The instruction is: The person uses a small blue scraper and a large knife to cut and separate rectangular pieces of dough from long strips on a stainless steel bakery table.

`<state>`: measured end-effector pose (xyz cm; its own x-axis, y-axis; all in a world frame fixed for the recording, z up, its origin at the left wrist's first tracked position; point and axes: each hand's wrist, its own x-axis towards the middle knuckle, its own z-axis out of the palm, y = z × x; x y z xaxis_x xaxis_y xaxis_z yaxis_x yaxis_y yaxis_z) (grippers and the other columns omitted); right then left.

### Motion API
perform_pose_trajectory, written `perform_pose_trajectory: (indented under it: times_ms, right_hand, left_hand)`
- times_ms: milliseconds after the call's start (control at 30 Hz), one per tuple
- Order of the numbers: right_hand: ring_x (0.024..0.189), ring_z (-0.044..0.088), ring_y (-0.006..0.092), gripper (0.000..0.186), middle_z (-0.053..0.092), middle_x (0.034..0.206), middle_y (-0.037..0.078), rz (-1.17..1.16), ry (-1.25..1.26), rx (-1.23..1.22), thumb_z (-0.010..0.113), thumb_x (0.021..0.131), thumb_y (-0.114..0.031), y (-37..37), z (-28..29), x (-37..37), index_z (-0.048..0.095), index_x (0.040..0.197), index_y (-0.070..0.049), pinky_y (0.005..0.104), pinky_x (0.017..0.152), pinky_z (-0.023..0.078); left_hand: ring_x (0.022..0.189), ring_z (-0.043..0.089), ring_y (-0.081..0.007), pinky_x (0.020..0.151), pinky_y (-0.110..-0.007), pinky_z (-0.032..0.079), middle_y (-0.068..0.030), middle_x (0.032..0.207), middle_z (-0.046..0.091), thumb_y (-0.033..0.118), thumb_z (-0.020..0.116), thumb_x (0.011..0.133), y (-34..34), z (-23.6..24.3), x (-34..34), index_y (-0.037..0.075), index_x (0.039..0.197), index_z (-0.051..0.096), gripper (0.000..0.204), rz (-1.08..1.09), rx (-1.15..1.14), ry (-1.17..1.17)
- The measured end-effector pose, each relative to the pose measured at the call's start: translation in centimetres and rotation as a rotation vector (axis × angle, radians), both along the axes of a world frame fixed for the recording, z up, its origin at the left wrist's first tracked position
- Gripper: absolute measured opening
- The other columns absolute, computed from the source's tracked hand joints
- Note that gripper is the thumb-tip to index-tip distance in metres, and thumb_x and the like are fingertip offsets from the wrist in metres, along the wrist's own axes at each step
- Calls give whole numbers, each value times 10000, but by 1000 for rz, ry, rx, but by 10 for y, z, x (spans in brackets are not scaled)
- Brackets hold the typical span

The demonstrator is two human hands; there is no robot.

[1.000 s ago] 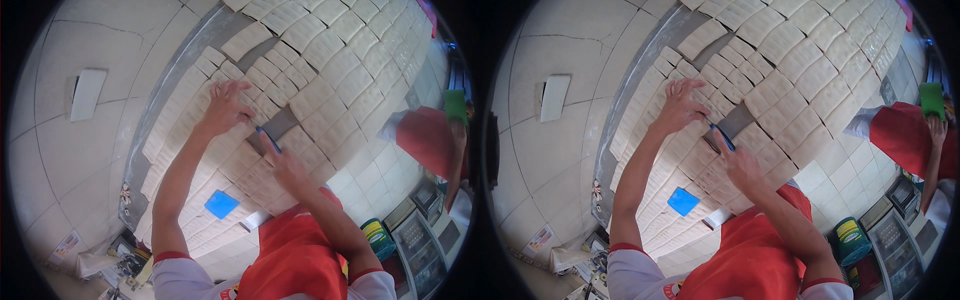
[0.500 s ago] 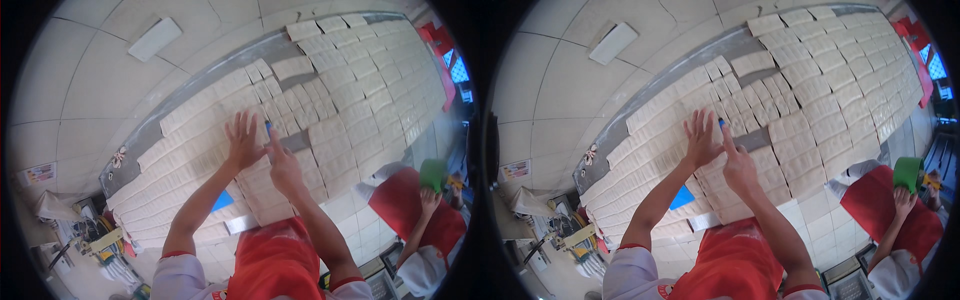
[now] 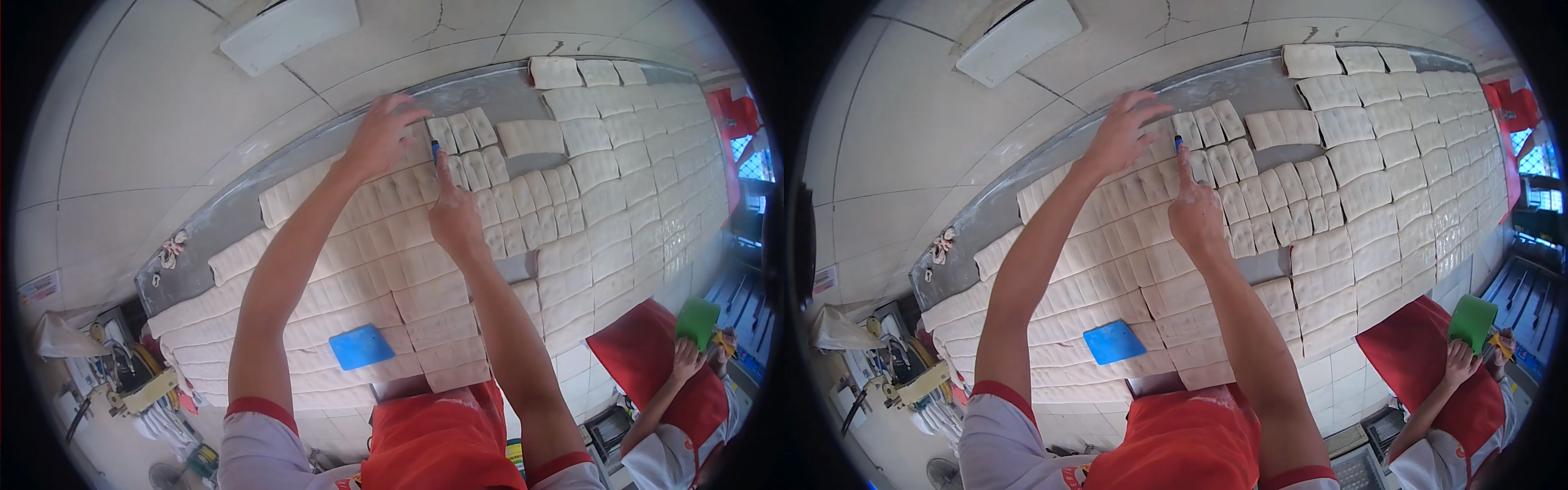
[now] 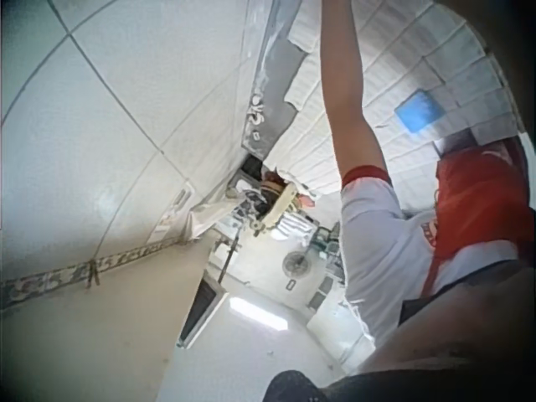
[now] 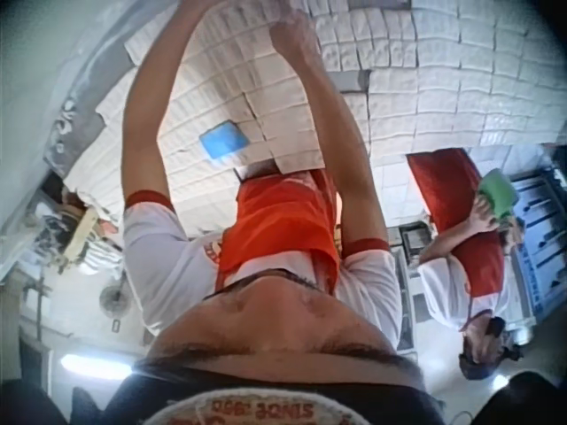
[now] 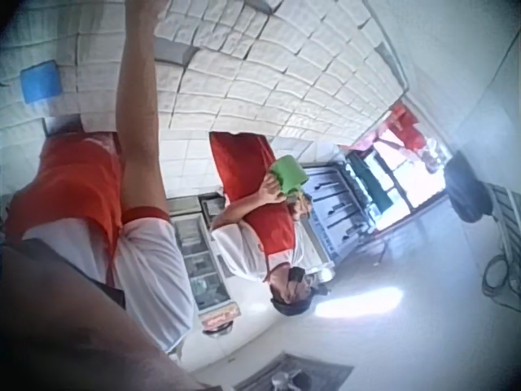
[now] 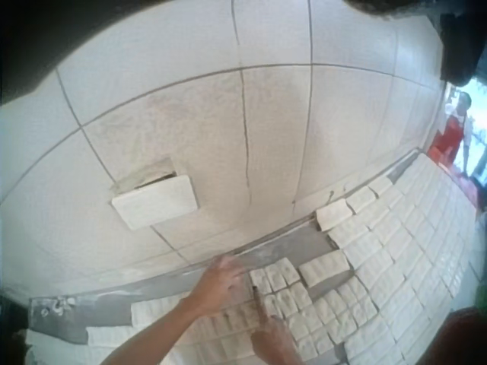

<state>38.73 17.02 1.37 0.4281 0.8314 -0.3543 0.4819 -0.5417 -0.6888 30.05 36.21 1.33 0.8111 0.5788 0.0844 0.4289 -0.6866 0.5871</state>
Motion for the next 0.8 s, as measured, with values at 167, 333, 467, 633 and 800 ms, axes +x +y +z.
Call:
perform_pose_trajectory:
  times_ms: [167, 333, 467, 633, 800]
  right_hand:
    - [812, 661, 499, 925, 665, 818, 301, -8, -182, -8, 481, 821, 51, 15, 0, -2, 164, 1669, -141, 599, 788, 511]
    - [734, 621, 466, 955, 649, 797, 279, 17, -65, -68, 463, 792, 114, -33, 17, -16, 199, 1665, -169, 583, 723, 464]
    - [642, 572, 433, 1002, 606, 727, 243, 16, -26, -152, 470, 762, 140, -57, 22, -25, 190, 1671, -177, 562, 689, 466]
    - [716, 611, 447, 945, 614, 758, 263, -30, -53, -74, 467, 816, 135, -64, 9, -23, 221, 1664, -202, 564, 719, 460]
    - [804, 644, 470, 846, 652, 839, 277, -31, -65, -110, 469, 900, 105, -108, 14, -39, 239, 1657, -194, 573, 747, 451]
  left_hand:
    - [1425, 396, -330, 1186, -482, 365, -69, 1480, 520, 104, 806, 794, 22, -8, 48, 262, 1030, 821, 285, -453, 120, 268]
    - [1445, 371, -312, 1176, -531, 338, -43, 1501, 509, 93, 809, 770, 28, -6, 40, 273, 986, 834, 282, -422, 77, 335]
    - [1467, 348, -301, 1181, -586, 301, -36, 1522, 493, 122, 827, 755, 18, -2, 40, 279, 989, 835, 282, -365, 171, 336]
    - [1489, 324, -296, 1193, -628, 260, -40, 1547, 464, 129, 841, 742, -40, 2, 32, 270, 958, 838, 258, -522, 83, 243]
    - [1502, 302, -316, 1211, -654, 214, -45, 1568, 440, 117, 831, 732, -40, 0, 22, 258, 932, 839, 244, -553, 12, 315]
